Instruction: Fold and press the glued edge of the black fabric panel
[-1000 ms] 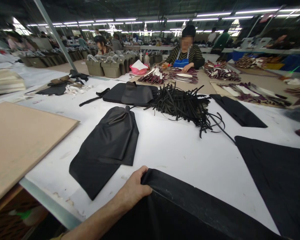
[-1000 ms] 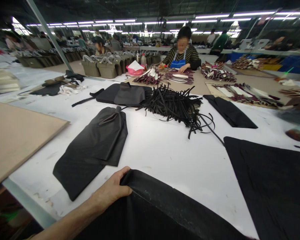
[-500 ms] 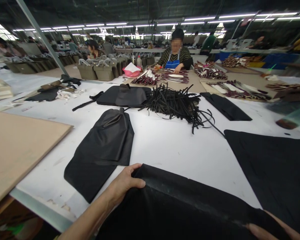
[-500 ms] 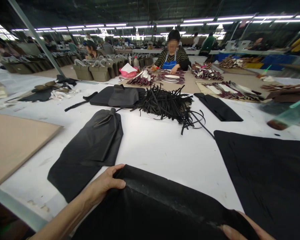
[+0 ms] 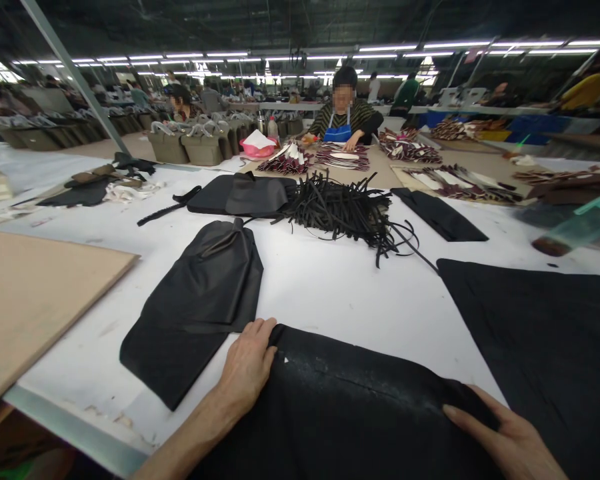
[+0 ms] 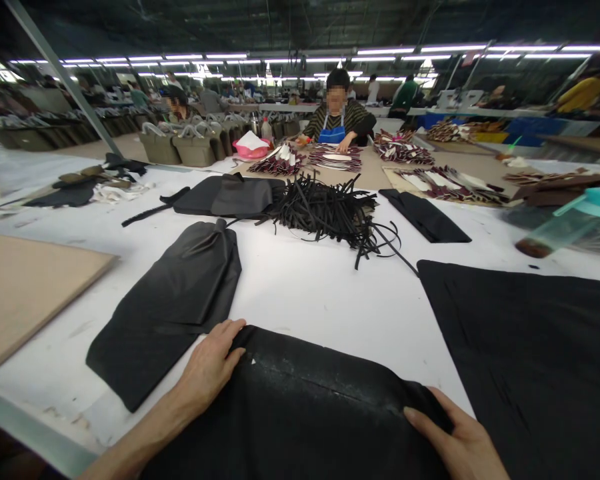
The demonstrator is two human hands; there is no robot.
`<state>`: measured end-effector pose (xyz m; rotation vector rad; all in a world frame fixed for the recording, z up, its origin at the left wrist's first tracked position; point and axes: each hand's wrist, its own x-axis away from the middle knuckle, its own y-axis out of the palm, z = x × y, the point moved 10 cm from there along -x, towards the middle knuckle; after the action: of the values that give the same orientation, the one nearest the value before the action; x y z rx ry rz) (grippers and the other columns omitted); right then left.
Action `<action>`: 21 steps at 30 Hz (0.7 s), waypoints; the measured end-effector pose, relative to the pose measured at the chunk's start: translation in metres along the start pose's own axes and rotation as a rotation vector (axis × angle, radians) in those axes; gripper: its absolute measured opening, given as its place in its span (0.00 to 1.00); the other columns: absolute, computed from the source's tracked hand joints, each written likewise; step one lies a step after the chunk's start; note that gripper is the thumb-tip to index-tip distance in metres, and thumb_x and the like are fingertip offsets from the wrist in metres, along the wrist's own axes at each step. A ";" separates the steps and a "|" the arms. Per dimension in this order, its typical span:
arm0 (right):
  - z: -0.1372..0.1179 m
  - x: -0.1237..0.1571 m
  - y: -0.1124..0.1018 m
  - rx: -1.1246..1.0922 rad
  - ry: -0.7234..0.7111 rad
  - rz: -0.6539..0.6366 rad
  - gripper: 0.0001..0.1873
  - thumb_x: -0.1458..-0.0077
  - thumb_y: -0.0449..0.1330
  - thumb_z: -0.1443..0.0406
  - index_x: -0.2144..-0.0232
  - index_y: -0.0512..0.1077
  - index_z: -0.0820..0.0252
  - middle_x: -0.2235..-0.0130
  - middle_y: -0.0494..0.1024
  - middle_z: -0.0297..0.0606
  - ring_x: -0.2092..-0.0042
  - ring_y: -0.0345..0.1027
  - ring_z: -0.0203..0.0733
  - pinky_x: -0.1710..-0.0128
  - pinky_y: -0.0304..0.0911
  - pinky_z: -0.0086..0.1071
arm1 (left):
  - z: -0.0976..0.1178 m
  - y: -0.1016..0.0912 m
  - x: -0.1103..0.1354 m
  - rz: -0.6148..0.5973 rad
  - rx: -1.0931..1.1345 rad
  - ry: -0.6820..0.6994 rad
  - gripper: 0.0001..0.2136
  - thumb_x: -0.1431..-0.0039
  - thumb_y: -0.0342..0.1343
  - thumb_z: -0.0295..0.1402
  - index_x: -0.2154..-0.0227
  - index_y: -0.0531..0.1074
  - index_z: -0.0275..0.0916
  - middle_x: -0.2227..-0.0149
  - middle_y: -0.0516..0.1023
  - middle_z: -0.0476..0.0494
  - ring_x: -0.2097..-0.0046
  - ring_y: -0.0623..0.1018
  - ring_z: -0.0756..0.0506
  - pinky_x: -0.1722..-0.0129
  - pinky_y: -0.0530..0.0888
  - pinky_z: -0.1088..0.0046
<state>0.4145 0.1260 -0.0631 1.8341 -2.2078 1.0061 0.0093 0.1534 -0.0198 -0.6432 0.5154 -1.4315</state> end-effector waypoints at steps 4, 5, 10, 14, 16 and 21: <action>0.010 -0.004 0.004 -0.005 0.032 -0.045 0.26 0.66 0.67 0.52 0.62 0.74 0.54 0.58 0.79 0.36 0.52 0.69 0.54 0.59 0.71 0.32 | 0.000 -0.024 0.009 0.151 -0.191 0.040 0.18 0.43 0.41 0.25 0.50 0.65 0.36 0.50 0.67 0.36 0.48 0.64 0.39 0.47 0.62 0.56; 0.011 -0.004 0.004 -0.007 0.034 -0.048 0.26 0.66 0.67 0.52 0.61 0.74 0.54 0.57 0.79 0.36 0.51 0.69 0.53 0.58 0.70 0.32 | 0.001 -0.027 0.013 0.164 -0.224 0.057 0.18 0.42 0.40 0.25 0.51 0.66 0.36 0.50 0.67 0.37 0.48 0.65 0.39 0.47 0.62 0.56; 0.011 -0.007 0.004 -0.010 0.003 -0.070 0.25 0.65 0.67 0.53 0.61 0.75 0.54 0.57 0.79 0.35 0.51 0.69 0.52 0.54 0.67 0.32 | 0.017 0.011 0.039 -0.024 -0.671 0.288 0.25 0.49 0.39 0.15 0.52 0.69 0.40 0.50 0.72 0.41 0.51 0.71 0.41 0.50 0.68 0.62; 0.000 -0.007 0.003 0.028 -0.010 -0.119 0.21 0.64 0.66 0.54 0.65 0.76 0.55 0.61 0.80 0.36 0.54 0.71 0.54 0.56 0.67 0.33 | 0.010 0.034 0.046 -0.100 -0.953 0.297 0.29 0.50 0.38 0.13 0.47 0.65 0.38 0.46 0.70 0.39 0.51 0.72 0.40 0.52 0.70 0.62; -0.010 -0.004 0.007 0.027 -0.047 -0.207 0.20 0.62 0.65 0.56 0.65 0.76 0.57 0.64 0.80 0.37 0.58 0.72 0.53 0.57 0.66 0.34 | 0.007 0.035 0.048 -0.082 -0.997 0.311 0.28 0.50 0.38 0.13 0.47 0.66 0.37 0.47 0.71 0.39 0.51 0.72 0.40 0.53 0.71 0.62; -0.025 -0.001 -0.008 0.096 -0.125 -0.206 0.14 0.56 0.59 0.62 0.66 0.74 0.61 0.70 0.78 0.35 0.64 0.72 0.47 0.63 0.65 0.33 | -0.015 0.031 0.049 0.017 -0.859 0.419 0.28 0.52 0.41 0.16 0.50 0.69 0.44 0.48 0.73 0.42 0.53 0.74 0.39 0.55 0.72 0.61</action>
<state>0.4137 0.1398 -0.0406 2.1697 -2.0118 0.9979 0.0257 0.1037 -0.0490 -1.0022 1.5030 -1.2975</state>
